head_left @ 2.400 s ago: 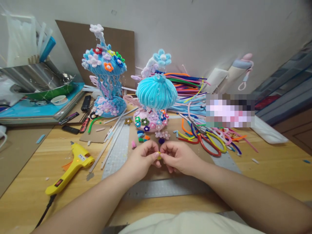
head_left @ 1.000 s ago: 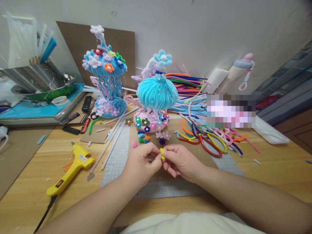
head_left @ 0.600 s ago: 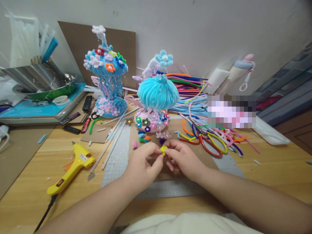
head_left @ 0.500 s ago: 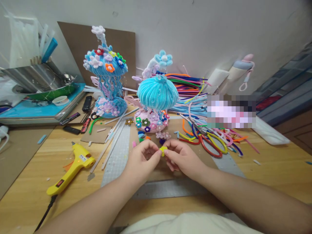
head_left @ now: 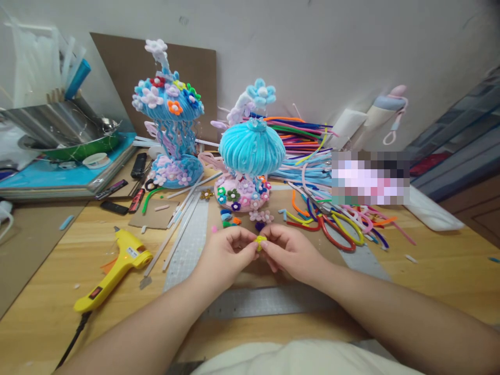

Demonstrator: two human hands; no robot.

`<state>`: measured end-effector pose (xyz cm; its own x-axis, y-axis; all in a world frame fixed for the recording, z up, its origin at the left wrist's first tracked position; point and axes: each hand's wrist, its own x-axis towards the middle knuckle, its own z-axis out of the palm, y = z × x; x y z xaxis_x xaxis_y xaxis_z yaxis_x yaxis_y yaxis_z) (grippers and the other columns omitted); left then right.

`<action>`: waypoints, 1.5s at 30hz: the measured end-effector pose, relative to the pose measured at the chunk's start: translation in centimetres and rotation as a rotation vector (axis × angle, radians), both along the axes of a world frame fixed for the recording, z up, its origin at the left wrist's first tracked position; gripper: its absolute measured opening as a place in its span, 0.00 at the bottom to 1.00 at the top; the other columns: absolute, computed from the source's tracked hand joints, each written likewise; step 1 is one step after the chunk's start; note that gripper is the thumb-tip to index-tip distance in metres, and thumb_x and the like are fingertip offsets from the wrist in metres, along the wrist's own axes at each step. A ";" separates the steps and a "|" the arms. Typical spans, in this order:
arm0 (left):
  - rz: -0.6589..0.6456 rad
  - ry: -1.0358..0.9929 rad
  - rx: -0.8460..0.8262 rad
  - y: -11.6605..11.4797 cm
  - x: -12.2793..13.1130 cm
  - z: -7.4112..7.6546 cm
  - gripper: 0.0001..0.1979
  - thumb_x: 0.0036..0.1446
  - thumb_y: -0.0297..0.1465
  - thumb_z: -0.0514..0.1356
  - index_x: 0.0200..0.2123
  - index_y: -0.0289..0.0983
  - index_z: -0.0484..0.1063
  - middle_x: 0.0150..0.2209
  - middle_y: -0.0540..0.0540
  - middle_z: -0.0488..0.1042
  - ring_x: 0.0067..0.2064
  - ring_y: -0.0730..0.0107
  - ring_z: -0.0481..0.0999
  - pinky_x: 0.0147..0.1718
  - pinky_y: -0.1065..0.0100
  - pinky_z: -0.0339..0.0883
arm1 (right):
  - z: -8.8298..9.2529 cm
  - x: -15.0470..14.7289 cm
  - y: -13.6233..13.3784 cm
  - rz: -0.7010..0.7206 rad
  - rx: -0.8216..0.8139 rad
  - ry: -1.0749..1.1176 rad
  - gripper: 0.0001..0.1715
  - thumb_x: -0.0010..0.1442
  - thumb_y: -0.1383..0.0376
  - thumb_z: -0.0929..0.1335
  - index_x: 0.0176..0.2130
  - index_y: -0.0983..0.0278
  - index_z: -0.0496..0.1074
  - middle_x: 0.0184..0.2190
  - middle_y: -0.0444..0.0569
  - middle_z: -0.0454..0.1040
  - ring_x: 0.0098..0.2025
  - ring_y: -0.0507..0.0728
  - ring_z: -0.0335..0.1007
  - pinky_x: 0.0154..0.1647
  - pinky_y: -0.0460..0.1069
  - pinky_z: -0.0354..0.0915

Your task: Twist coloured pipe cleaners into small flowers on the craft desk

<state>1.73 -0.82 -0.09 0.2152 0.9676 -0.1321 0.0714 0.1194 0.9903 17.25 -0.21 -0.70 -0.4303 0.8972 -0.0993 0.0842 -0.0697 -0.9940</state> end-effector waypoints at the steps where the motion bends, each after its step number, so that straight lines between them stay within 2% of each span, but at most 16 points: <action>1: -0.014 0.033 0.034 0.0 -0.1 -0.1 0.05 0.46 0.30 0.61 0.27 0.33 0.70 0.24 0.49 0.73 0.26 0.73 0.72 0.28 0.72 0.66 | 0.1 0.1 0.1 0.007 -0.034 0.011 0.12 0.56 0.59 0.65 0.29 0.66 0.63 0.18 0.38 0.64 0.14 0.44 0.57 0.13 0.40 0.51; 5: -0.039 0.142 0.179 0.0 -0.4 -0.5 0.05 0.49 0.30 0.59 0.27 0.34 0.71 0.25 0.48 0.75 0.27 0.72 0.73 0.28 0.72 0.66 | 0.4 0.3 0.3 0.056 -0.232 0.120 0.13 0.53 0.58 0.67 0.29 0.66 0.64 0.18 0.38 0.65 0.12 0.43 0.56 0.10 0.39 0.48; 10: -0.032 0.136 0.258 0.2 -0.5 -1.1 0.02 0.49 0.29 0.58 0.26 0.36 0.68 0.26 0.48 0.75 0.28 0.71 0.74 0.31 0.71 0.66 | 0.0 0.2 0.4 0.058 -0.414 0.363 0.12 0.52 0.61 0.69 0.28 0.68 0.64 0.19 0.40 0.67 0.11 0.42 0.55 0.10 0.38 0.45; 13: -0.019 0.155 0.291 0.1 -0.5 -1.1 0.02 0.50 0.28 0.57 0.26 0.36 0.67 0.26 0.49 0.75 0.28 0.71 0.74 0.33 0.70 0.66 | -0.4 -0.1 0.2 0.040 -0.427 0.424 0.12 0.52 0.62 0.69 0.28 0.68 0.65 0.20 0.41 0.68 0.12 0.42 0.55 0.10 0.38 0.46; 22: -0.016 0.310 0.422 -0.3 -0.4 -0.5 0.04 0.47 0.25 0.56 0.22 0.37 0.65 0.23 0.50 0.71 0.26 0.73 0.70 0.27 0.72 0.62 | -0.5 -0.5 -0.2 -0.014 -0.411 0.391 0.13 0.51 0.62 0.70 0.28 0.67 0.64 0.19 0.41 0.69 0.12 0.42 0.57 0.09 0.37 0.46; 26: -0.022 0.329 0.441 -0.3 -0.4 -0.6 0.04 0.48 0.25 0.55 0.23 0.36 0.65 0.24 0.49 0.71 0.27 0.73 0.70 0.28 0.72 0.63 | -0.6 -0.5 -0.1 -0.014 -0.414 0.383 0.13 0.51 0.62 0.70 0.27 0.68 0.64 0.19 0.41 0.69 0.11 0.42 0.56 0.09 0.37 0.46; 36: -0.006 0.197 0.309 -0.1 -0.1 -0.8 0.03 0.49 0.28 0.57 0.25 0.36 0.66 0.26 0.49 0.71 0.30 0.71 0.72 0.30 0.71 0.65 | -0.4 -0.4 0.2 -0.042 -0.384 0.348 0.13 0.51 0.60 0.68 0.28 0.65 0.61 0.18 0.39 0.67 0.11 0.44 0.59 0.09 0.38 0.47; 42: -0.108 -0.046 -0.009 0.4 -0.1 -0.4 0.08 0.47 0.32 0.61 0.25 0.34 0.66 0.23 0.51 0.68 0.26 0.76 0.68 0.28 0.73 0.61 | -0.3 0.1 0.3 -0.018 -0.210 0.128 0.13 0.54 0.58 0.66 0.28 0.65 0.61 0.14 0.36 0.62 0.11 0.44 0.57 0.10 0.38 0.49; 45: -0.084 -0.107 -0.094 0.5 -0.3 -0.1 0.09 0.45 0.33 0.63 0.25 0.34 0.67 0.22 0.52 0.69 0.24 0.78 0.66 0.27 0.74 0.59 | -0.2 0.2 0.3 0.025 -0.180 0.117 0.14 0.54 0.56 0.66 0.30 0.65 0.62 0.18 0.38 0.65 0.13 0.45 0.60 0.11 0.39 0.51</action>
